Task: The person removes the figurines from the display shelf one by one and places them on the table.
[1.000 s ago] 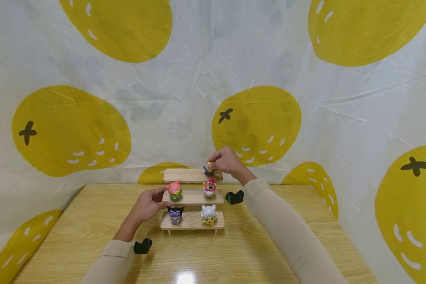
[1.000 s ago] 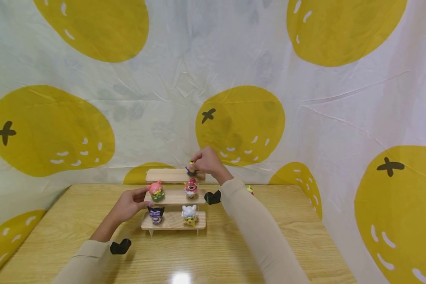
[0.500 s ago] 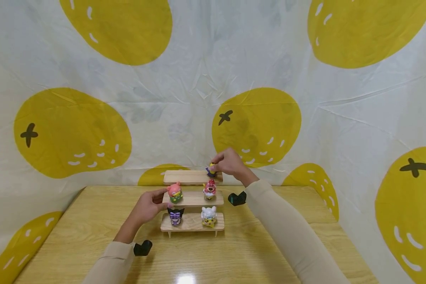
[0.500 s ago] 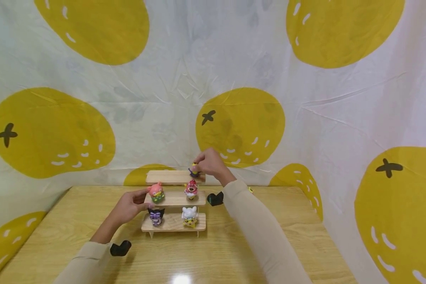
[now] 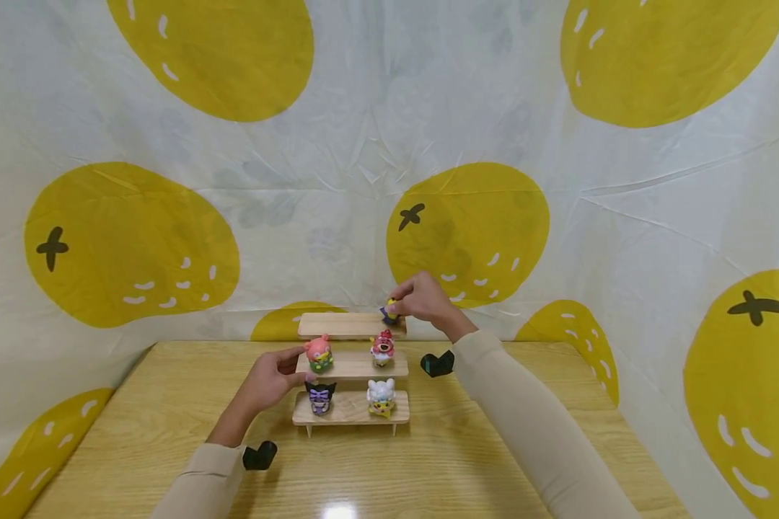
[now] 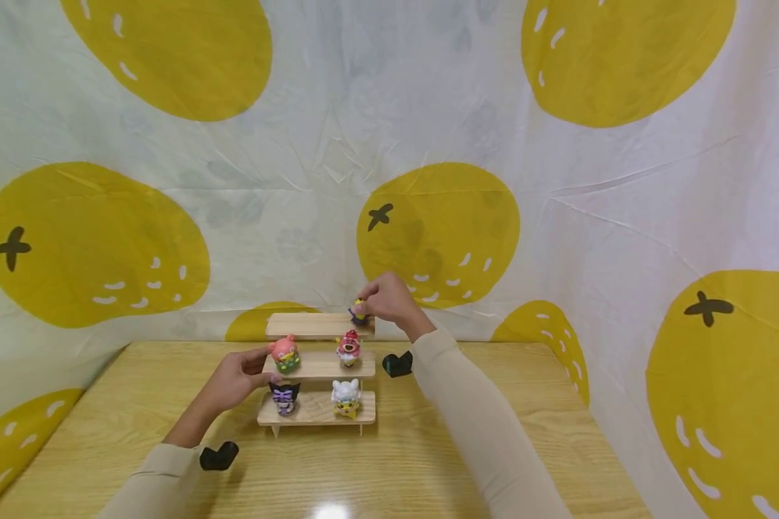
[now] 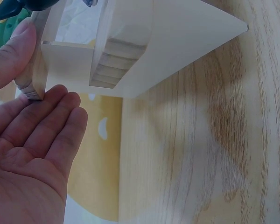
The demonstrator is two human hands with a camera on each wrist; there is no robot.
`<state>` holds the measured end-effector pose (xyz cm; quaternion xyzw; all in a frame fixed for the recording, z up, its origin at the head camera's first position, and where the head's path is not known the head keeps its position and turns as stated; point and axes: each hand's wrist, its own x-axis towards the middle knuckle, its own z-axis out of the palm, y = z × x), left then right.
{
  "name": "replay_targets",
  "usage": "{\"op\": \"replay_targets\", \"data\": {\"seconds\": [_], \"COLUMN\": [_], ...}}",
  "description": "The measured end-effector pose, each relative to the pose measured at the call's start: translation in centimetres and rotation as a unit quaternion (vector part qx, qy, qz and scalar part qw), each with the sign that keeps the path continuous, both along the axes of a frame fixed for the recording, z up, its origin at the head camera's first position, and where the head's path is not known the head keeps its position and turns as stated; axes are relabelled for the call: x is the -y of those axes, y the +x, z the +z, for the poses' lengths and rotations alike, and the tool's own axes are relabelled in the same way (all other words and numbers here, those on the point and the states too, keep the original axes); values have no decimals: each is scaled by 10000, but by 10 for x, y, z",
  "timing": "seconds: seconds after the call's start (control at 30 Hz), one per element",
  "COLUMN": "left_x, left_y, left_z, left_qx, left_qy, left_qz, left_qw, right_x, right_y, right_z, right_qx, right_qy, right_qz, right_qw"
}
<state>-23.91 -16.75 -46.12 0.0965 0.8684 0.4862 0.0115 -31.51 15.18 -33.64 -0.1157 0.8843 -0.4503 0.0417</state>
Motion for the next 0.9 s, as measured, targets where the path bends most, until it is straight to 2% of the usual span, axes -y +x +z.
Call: {"op": "replay_targets", "data": {"seconds": [0.2,0.9], "left_x": [1,-1], "left_y": [0,2], "left_z": [0,0], "left_qx": [-25,-48], "left_qy": [28,-6], "left_qz": [-19,-68], "left_qw": [10000,10000], "right_x": [-4,-21], "right_y": [1,1], "right_z": [1,-1], "right_qx": [56,-111], "right_qy": [-151,38], "right_qz": [108,127], "right_qw": [9998,9999]}}
